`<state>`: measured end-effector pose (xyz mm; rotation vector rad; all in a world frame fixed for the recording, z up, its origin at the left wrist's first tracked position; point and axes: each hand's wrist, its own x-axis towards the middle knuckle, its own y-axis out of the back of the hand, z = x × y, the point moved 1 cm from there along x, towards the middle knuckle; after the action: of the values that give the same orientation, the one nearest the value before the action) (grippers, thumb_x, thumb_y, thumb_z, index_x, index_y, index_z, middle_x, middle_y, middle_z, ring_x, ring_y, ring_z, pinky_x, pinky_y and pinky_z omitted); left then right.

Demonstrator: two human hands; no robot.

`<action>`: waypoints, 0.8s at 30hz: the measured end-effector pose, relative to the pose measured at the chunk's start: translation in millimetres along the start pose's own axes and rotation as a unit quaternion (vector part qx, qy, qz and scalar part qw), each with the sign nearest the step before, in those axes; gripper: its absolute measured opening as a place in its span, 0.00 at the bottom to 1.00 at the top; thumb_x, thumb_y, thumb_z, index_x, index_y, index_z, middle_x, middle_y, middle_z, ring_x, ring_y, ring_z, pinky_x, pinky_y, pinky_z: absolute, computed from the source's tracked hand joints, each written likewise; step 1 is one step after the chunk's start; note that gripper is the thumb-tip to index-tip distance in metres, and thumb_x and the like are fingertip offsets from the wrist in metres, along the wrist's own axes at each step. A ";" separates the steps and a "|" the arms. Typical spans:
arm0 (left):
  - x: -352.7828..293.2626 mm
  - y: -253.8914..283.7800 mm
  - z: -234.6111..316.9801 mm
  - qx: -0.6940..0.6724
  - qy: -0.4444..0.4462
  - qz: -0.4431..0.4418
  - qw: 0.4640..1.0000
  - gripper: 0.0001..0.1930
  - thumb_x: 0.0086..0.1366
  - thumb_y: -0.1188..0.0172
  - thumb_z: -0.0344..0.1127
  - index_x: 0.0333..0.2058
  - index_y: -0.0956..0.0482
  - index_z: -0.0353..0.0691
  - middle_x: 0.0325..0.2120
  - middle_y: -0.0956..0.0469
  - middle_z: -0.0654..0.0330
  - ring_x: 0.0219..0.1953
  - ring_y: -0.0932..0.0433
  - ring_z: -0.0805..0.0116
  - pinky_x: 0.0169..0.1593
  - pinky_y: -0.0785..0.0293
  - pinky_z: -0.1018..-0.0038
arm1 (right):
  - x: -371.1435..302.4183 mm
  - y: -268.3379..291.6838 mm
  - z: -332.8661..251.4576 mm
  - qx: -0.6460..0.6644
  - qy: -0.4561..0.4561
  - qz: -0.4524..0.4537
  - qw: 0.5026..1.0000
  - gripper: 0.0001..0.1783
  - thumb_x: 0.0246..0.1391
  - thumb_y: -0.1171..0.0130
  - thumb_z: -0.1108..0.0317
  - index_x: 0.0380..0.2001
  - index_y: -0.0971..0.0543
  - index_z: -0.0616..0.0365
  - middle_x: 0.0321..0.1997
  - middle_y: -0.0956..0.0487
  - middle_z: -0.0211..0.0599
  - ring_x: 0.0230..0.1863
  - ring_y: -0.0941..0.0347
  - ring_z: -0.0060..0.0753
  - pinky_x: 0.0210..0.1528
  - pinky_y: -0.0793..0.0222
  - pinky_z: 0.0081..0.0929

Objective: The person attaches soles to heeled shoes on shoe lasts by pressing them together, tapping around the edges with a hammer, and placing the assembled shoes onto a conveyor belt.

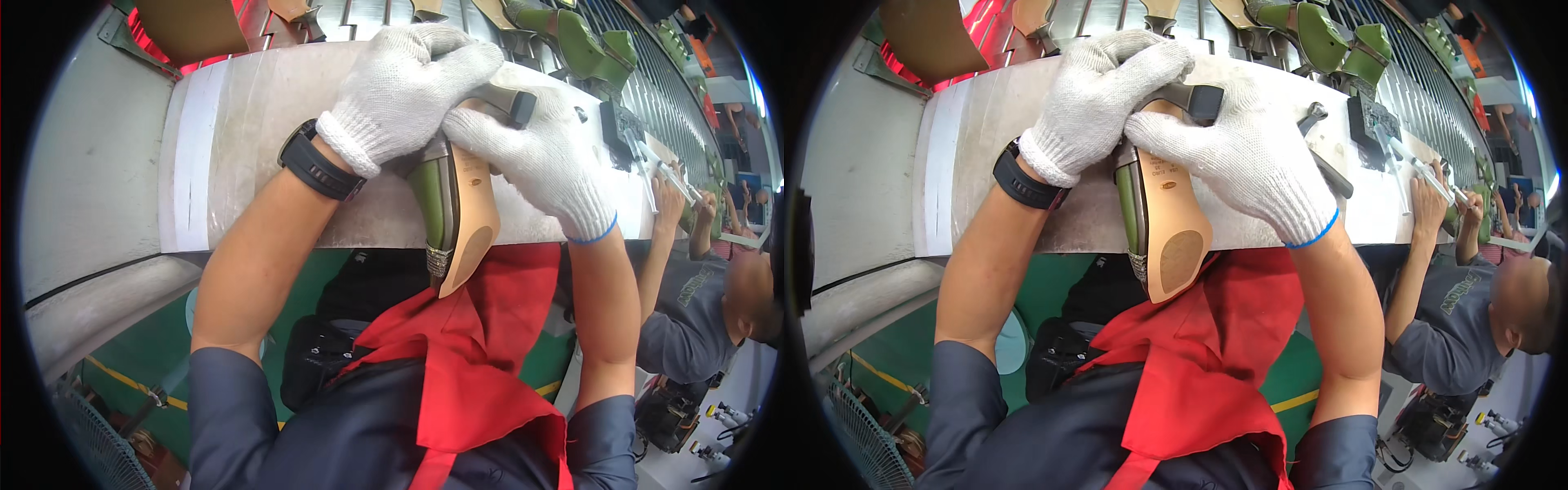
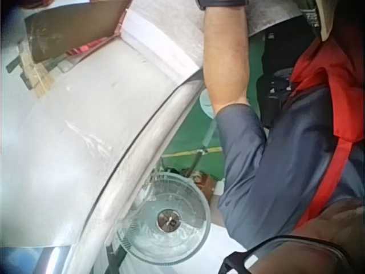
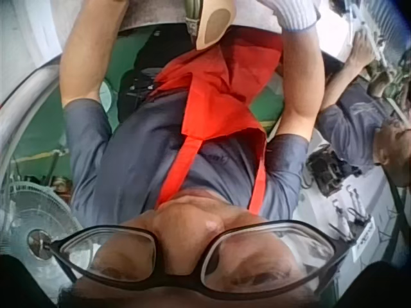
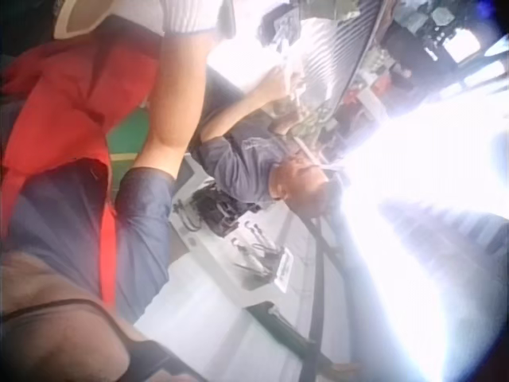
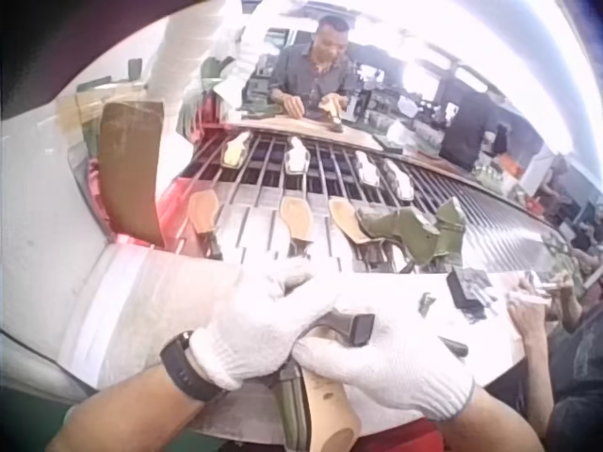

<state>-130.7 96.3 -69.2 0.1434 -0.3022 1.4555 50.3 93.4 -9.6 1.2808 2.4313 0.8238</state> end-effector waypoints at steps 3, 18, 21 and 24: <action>-0.4 0.2 0.0 0.017 -0.016 -0.006 1.000 0.14 0.78 0.36 0.38 0.45 0.11 0.31 0.39 0.11 0.61 0.40 0.16 0.77 0.47 0.19 0.76 | -1.2 -8.7 4.6 0.053 0.016 0.020 0.998 0.23 0.57 0.23 0.59 0.50 0.15 0.62 0.39 0.14 0.37 0.40 0.19 0.30 0.47 0.20 0.33; -0.2 -0.3 2.0 0.053 -0.010 -0.009 0.998 0.15 0.78 0.35 0.40 0.48 0.12 0.31 0.41 0.11 0.61 0.44 0.17 0.78 0.51 0.20 0.76 | -0.1 -7.7 7.4 0.133 0.033 0.033 0.990 0.27 0.54 0.22 0.57 0.52 0.15 0.61 0.41 0.15 0.40 0.40 0.19 0.29 0.45 0.21 0.33; 1.8 18.2 -1.0 0.106 -0.039 -0.053 0.992 0.19 0.79 0.38 0.42 0.56 0.16 0.31 0.48 0.14 0.59 0.50 0.19 0.74 0.58 0.22 0.74 | 7.4 -2.4 5.9 0.046 -0.005 0.035 0.998 0.29 0.54 0.23 0.49 0.48 0.13 0.64 0.38 0.13 0.43 0.39 0.16 0.33 0.46 0.19 0.34; -23.1 27.8 19.1 0.182 -0.055 0.024 0.981 0.21 0.80 0.38 0.46 0.56 0.16 0.32 0.51 0.16 0.57 0.54 0.19 0.69 0.62 0.25 0.70 | 6.8 -6.1 4.5 -0.013 -0.023 0.044 0.999 0.35 0.49 0.23 0.41 0.41 0.11 0.67 0.39 0.11 0.48 0.41 0.12 0.41 0.47 0.18 0.39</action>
<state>-162.4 72.1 -60.1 0.5169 -0.1263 1.5432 44.5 97.9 -16.8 1.3916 2.3357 0.8364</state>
